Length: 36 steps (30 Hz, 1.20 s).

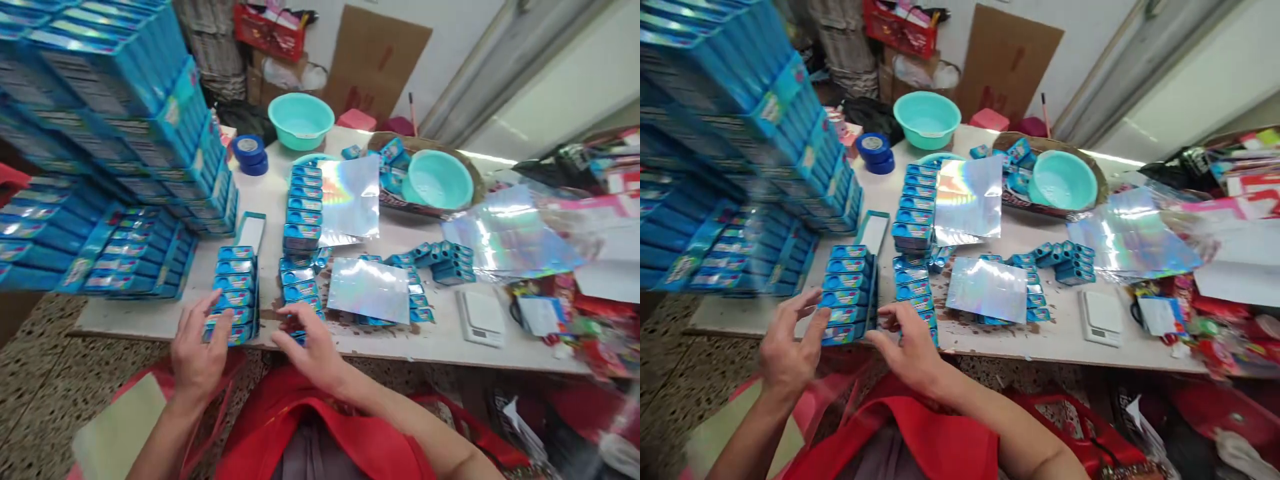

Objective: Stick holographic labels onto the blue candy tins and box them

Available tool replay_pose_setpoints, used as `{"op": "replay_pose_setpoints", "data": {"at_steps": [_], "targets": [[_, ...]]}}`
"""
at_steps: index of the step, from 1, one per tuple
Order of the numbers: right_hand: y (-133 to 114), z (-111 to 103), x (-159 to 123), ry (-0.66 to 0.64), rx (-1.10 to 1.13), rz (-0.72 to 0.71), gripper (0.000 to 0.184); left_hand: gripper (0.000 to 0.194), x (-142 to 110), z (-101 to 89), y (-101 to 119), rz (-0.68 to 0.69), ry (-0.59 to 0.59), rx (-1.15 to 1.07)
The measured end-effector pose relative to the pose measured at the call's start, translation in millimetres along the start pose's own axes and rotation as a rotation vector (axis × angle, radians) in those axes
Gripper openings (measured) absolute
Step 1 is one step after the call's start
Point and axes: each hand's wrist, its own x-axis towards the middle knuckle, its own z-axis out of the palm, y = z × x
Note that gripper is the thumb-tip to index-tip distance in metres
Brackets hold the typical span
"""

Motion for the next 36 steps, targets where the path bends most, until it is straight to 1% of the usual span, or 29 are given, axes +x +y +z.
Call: {"op": "replay_pose_setpoints", "data": {"at_steps": [1,2,3,4,5,6,7,8,9,10,11,12,13,15,17,20,25,27,30,33,36], "targets": [[10,-31,-2,0.067,-0.064,-0.061,0.022,0.036,2,12.4,29,0.109,-0.057,-0.033],[25,-65,-3,0.178,-0.159,-0.087,0.020,0.034,5,30.0,59,0.213,-0.152,-0.057],[45,-99,-2,0.302,-0.275,-0.079,0.019,0.034,7,53.1,87,0.309,-0.280,-0.061],[68,-132,0,0.399,-0.389,-0.053,0.021,0.037,9,80.8,113,0.417,-0.432,-0.037],[94,-163,4,0.461,-0.495,-0.011,0.024,0.042,12,112.2,135,0.522,-0.601,0.023],[119,-190,8,0.499,-0.596,0.034,0.027,0.048,14,145.5,153,0.600,-0.748,0.106],[143,-213,14,0.496,-0.686,0.070,0.029,0.053,15,179.0,168,0.631,-0.864,0.200],[163,-231,19,0.466,-0.762,0.093,0.030,0.058,16,211.0,177,0.629,-0.960,0.295],[180,-243,23,0.418,-0.831,0.103,0.030,0.062,15,239.9,183,0.610,-1.026,0.378],[192,-251,28,0.360,-0.894,0.108,0.031,0.065,13,264.7,184,0.582,-1.061,0.443],[201,-255,31,0.302,-0.953,0.112,0.031,0.067,9,284.7,183,0.550,-1.087,0.494],[207,-256,34,0.247,-1.007,0.119,0.032,0.070,6,299.7,179,0.527,-1.096,0.528],[210,-255,35,0.199,-1.054,0.126,0.033,0.072,1,310.1,174,0.513,-1.093,0.549],[213,-251,36,0.138,-1.114,0.136,0.035,0.077,-6,320.0,163,0.511,-1.074,0.572],[215,-247,35,0.120,-1.132,0.120,0.036,0.080,-11,321.6,158,0.526,-1.049,0.592],[220,-244,29,0.130,-1.131,0.071,0.035,0.080,-13,321.0,159,0.525,-1.052,0.624],[228,-247,23,0.152,-1.082,-0.007,0.028,0.082,-12,321.8,162,0.504,-1.067,0.641],[228,-249,24,0.187,-1.051,-0.008,0.028,0.082,-13,322.2,161,0.497,-1.069,0.630],[226,-248,30,0.218,-1.058,0.034,0.035,0.083,-13,324.1,158,0.489,-1.068,0.613],[224,-245,33,0.179,-1.104,0.085,0.036,0.084,-14,328.1,154,0.482,-1.063,0.610],[223,-241,29,0.158,-1.119,0.047,0.033,0.084,-15,331.4,152,0.478,-1.053,0.607]]}}
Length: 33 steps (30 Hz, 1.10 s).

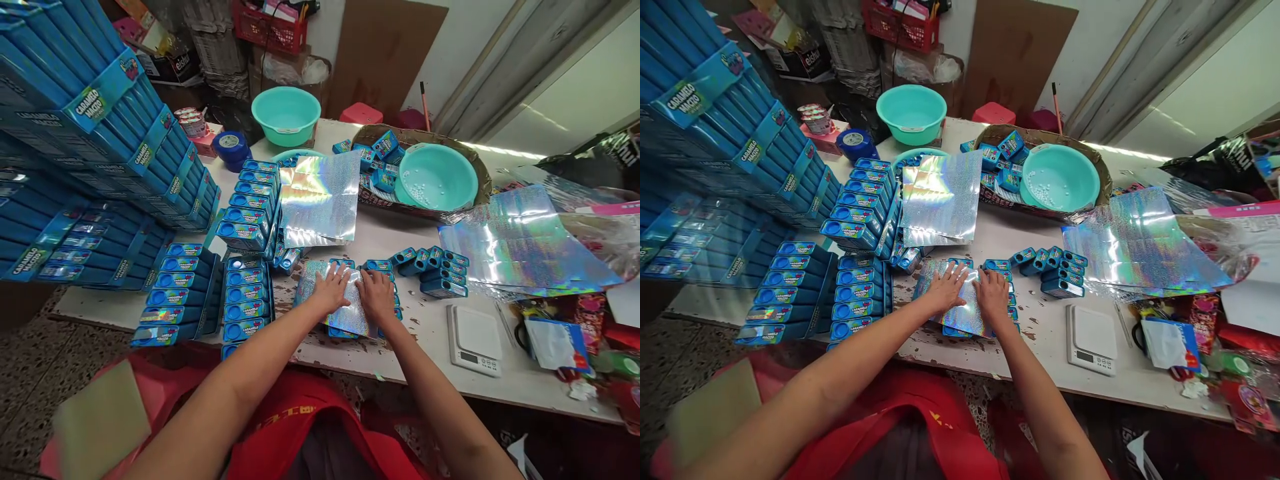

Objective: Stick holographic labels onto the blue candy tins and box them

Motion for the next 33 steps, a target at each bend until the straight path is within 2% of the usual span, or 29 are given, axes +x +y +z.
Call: {"op": "replay_pose_setpoints", "data": {"at_steps": [5,9,11,15,17,19,21,23,25,28,30,33], "targets": [[-1,-3,-8,0.090,0.035,-0.028,0.024,0.085,-2,-0.4,-1,0.010,0.008,-0.015],[4,-23,-7,0.084,0.082,-0.020,0.017,0.085,-4,-2.1,-1,0.015,0.005,-0.048],[7,-44,-8,0.086,0.120,-0.034,0.017,0.084,-3,-3.6,0,0.010,-0.008,-0.074],[5,-103,-15,0.142,0.266,-0.033,0.018,0.085,-5,-16.3,0,0.004,-0.052,-0.205],[-2,-130,-18,0.160,0.340,-0.033,0.019,0.074,-15,-28.8,-2,0.012,-0.005,-0.371],[-15,-150,-20,0.178,0.388,-0.036,0.020,0.057,-33,-42.3,-5,0.042,0.108,-0.670],[-34,-161,-21,0.201,0.426,-0.039,0.022,0.048,-59,-52.6,-7,0.085,0.190,-1.085],[-57,-165,-21,0.219,0.481,-0.051,0.024,0.051,-90,-56.9,-9,0.110,0.207,-1.457],[-87,-161,-21,0.219,0.550,-0.044,0.028,0.050,-120,-56.0,-14,0.069,0.262,-1.654],[-142,-146,-22,0.136,0.683,0.029,0.032,0.029,-163,-50.8,-41,-0.088,0.441,-1.672],[-186,-134,-22,0.060,0.817,0.057,0.034,0.023,-197,-47.3,-72,-0.204,0.543,-1.577],[-256,-114,-22,-0.059,1.011,0.020,0.034,0.019,-253,-41.4,-128,-0.341,0.627,-1.402]]}}
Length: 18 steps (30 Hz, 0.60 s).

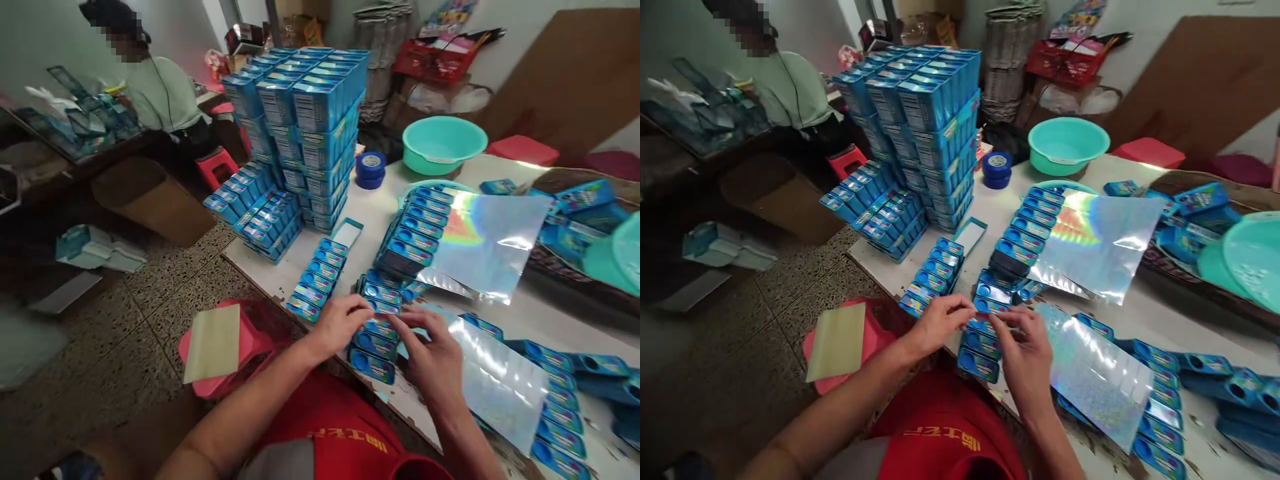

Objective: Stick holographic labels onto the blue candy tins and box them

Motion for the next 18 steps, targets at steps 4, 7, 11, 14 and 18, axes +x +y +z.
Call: {"op": "replay_pose_setpoints", "data": {"at_steps": [4,7,11,14,18], "targets": [[-16,88,7,-0.152,0.078,0.048,0.031,0.019,-4,-92.9,-14,0.030,0.069,0.214],[-16,136,12,-0.116,0.017,0.042,0.029,0.015,10,-136.6,-24,0.057,0.004,0.366],[-9,168,13,0.035,-0.150,0.028,0.025,0.014,33,-159.7,-35,0.101,-0.040,0.525],[-5,178,12,0.094,-0.165,0.071,0.021,0.015,45,-160.7,-44,0.121,-0.073,0.583],[-3,184,11,0.121,-0.100,0.100,0.019,0.016,53,-151.6,-66,0.136,-0.035,0.524]]}}
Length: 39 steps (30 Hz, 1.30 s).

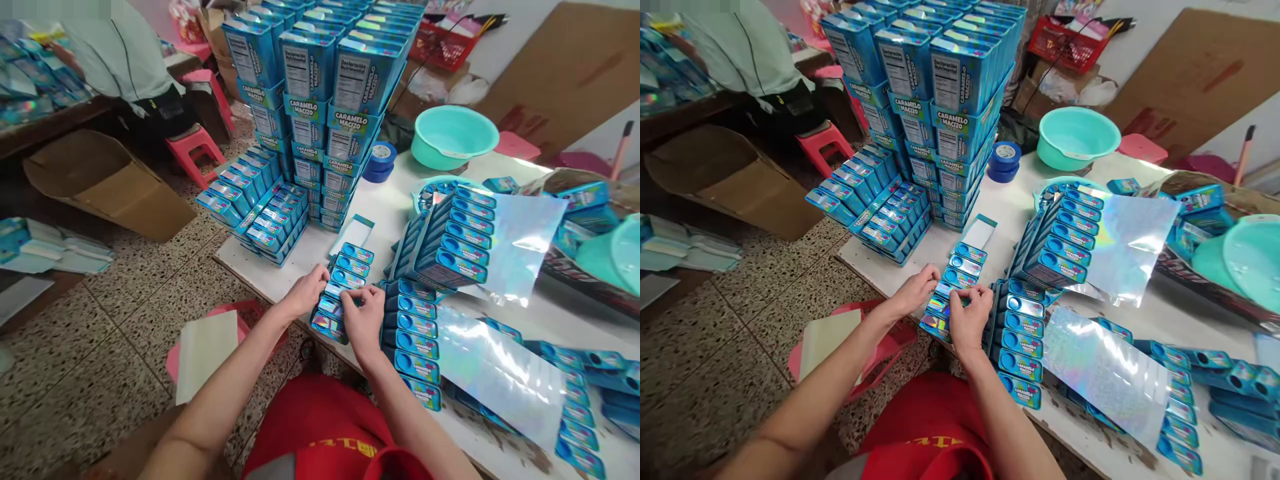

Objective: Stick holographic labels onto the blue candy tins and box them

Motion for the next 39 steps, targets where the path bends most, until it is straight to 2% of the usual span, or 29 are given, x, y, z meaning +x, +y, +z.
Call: {"op": "replay_pose_setpoints", "data": {"at_steps": [3,7,9,12,14,15,17,19,20,21,22,24,26,28,29,31,33,36,39], "targets": [[1,-1,-2,0.025,0.017,0.002,0.014,0.022,-3,13.6,-9,-0.072,0.117,-0.025],[8,-2,2,0.052,0.047,0.120,0.032,0.034,-17,19.6,-10,-0.179,0.255,-0.075],[11,3,5,0.039,0.053,0.130,0.036,0.043,-25,21.2,-9,-0.147,0.205,-0.155],[8,11,3,0.033,0.051,0.096,0.027,0.057,-36,23.2,-13,-0.121,0.033,-0.156],[-3,6,-4,0.036,0.070,0.064,0.019,0.064,-40,20.5,-16,-0.173,0.021,-0.088],[-10,-1,-8,0.026,0.092,0.032,0.019,0.066,-40,17.7,-15,-0.200,0.066,-0.048],[-21,-27,-13,-0.017,0.153,-0.103,0.027,0.068,-39,11.4,-1,-0.188,0.262,0.018],[-18,-69,-11,-0.023,0.174,-0.299,0.034,0.063,-36,10.2,32,-0.118,0.467,0.060],[-7,-96,-6,0.046,0.147,-0.379,0.033,0.058,-35,14.4,55,-0.042,0.490,0.057],[10,-126,1,0.148,0.087,-0.427,0.030,0.053,-34,23.3,81,0.049,0.476,0.047],[34,-157,11,0.263,-0.001,-0.413,0.025,0.047,-32,37.3,109,0.141,0.403,0.045],[93,-219,36,0.421,-0.197,-0.283,0.023,0.041,-22,81.1,164,0.309,0.137,0.108],[156,-267,62,0.461,-0.395,-0.186,0.025,0.044,-4,140.0,207,0.434,-0.207,0.286],[207,-293,81,0.349,-0.532,-0.187,0.027,0.053,21,202.7,232,0.457,-0.456,0.499],[225,-299,88,0.279,-0.586,-0.200,0.028,0.057,34,231.8,237,0.429,-0.515,0.586],[247,-301,93,0.163,-0.682,-0.210,0.028,0.058,54,280.3,235,0.392,-0.528,0.695],[255,-296,93,0.108,-0.764,-0.190,0.028,0.059,65,313.4,225,0.372,-0.521,0.772],[258,-291,86,0.068,-0.813,-0.204,0.028,0.067,68,337.6,209,0.356,-0.506,0.861],[259,-292,80,0.052,-0.806,-0.260,0.028,0.070,64,343.8,202,0.375,-0.456,0.889]]}}
